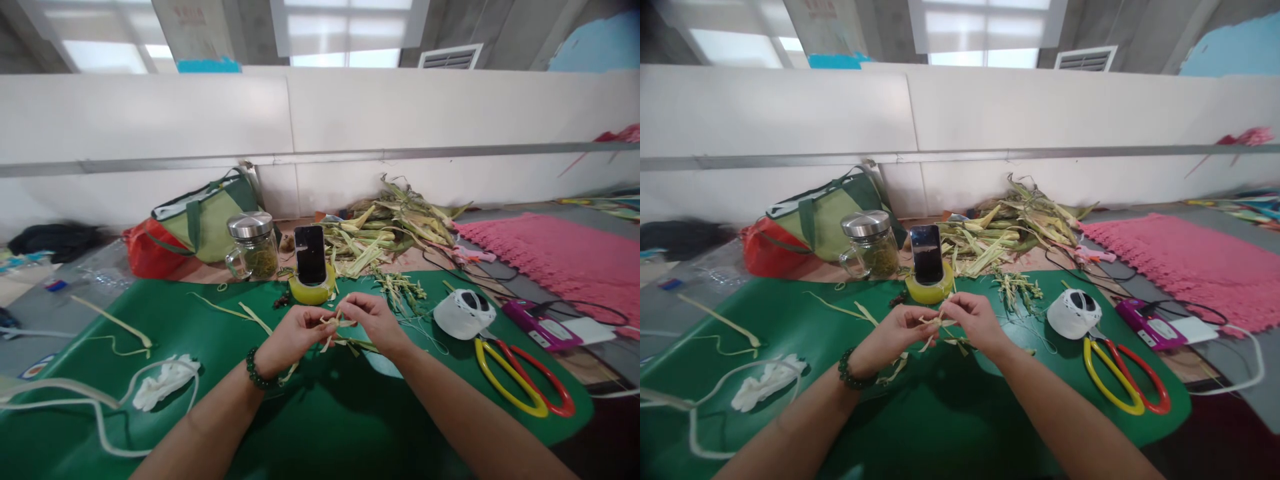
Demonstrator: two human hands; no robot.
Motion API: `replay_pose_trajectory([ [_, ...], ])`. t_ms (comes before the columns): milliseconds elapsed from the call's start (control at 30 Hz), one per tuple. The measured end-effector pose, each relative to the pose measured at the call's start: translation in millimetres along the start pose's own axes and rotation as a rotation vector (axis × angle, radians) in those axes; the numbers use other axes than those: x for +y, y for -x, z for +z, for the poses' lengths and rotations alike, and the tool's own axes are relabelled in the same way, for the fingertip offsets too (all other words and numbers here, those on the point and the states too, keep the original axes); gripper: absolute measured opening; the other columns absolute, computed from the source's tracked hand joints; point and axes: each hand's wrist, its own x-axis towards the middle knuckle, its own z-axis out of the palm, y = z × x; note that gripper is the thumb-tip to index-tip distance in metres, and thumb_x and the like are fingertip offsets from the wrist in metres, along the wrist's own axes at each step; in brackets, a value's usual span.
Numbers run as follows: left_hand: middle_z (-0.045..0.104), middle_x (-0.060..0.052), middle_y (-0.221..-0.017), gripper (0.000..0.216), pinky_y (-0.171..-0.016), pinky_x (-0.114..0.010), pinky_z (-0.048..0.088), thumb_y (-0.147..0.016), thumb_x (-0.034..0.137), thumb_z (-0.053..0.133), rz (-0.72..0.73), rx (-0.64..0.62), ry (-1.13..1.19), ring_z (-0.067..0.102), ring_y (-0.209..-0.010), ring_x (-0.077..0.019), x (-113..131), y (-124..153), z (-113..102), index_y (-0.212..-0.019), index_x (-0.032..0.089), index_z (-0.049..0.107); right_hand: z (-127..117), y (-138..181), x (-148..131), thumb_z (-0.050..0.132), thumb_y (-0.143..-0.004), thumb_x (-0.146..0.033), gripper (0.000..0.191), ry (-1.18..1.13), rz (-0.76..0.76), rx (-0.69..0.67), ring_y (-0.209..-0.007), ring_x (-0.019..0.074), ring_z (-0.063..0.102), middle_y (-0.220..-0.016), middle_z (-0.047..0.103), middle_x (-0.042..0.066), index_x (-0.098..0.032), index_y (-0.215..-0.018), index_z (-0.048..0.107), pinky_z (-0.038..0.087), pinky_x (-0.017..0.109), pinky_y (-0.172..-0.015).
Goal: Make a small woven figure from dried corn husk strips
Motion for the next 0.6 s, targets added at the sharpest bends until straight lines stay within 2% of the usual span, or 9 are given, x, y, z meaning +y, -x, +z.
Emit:
replay_pose_trajectory([
  [133, 0.061, -0.004, -0.059, 0.039, -0.056, -0.024, 0.041, -0.067, 0.047, 0.072, -0.026, -0.006, 0.033, 0.051, -0.053, -0.0111, -1, 0, 1, -0.08, 0.01, 0.072, -5, -3, 3, 0.064, -0.071, -0.042, 0.027, -0.067, -0.015, 0.088, -0.047, 0.0077, 0.039, -0.049, 0.046, -0.005, -0.016, -0.064, 0.061, 0.033, 0.021, -0.047],
  [200, 0.061, -0.004, -0.059, 0.039, -0.056, -0.025, 0.041, -0.066, 0.046, 0.073, -0.033, 0.011, 0.059, 0.051, -0.053, -0.0109, -1, -1, 1, -0.081, 0.01, 0.072, -7, -3, 2, 0.062, -0.073, -0.045, 0.029, -0.093, -0.029, 0.108, -0.047, 0.0078, 0.04, -0.052, 0.048, -0.004, -0.016, -0.067, 0.061, 0.034, 0.021, -0.047],
  [333, 0.06, -0.003, -0.059, 0.042, -0.057, -0.024, 0.039, -0.064, 0.049, 0.073, -0.016, 0.034, 0.075, 0.05, -0.054, -0.0106, 0, -3, 1, -0.082, 0.01, 0.072, -3, 2, -3, 0.068, -0.068, -0.041, 0.026, -0.012, -0.042, 0.021, -0.053, 0.0093, 0.049, -0.062, 0.056, -0.002, -0.017, -0.074, 0.061, 0.04, 0.022, -0.05],
  [433, 0.058, -0.001, -0.057, 0.045, -0.056, -0.023, 0.038, -0.063, 0.052, 0.072, 0.023, 0.05, 0.06, 0.047, -0.055, -0.0102, 1, -3, 2, -0.077, 0.01, 0.072, 3, 6, -2, 0.069, -0.067, -0.036, 0.022, 0.066, -0.037, -0.037, -0.054, 0.0114, 0.056, -0.062, 0.059, -0.001, -0.017, -0.072, 0.06, 0.045, 0.023, -0.052],
  [600, 0.059, -0.003, -0.06, 0.045, -0.065, -0.027, 0.045, -0.07, 0.055, 0.063, 0.008, 0.112, 0.051, 0.055, -0.063, -0.0148, 0, -3, 4, -0.063, 0.011, 0.065, 7, 3, 3, 0.068, -0.068, -0.037, 0.022, 0.07, -0.055, 0.004, -0.051, 0.0098, 0.053, -0.058, 0.059, -0.001, -0.016, -0.066, 0.062, 0.044, 0.022, -0.049],
])
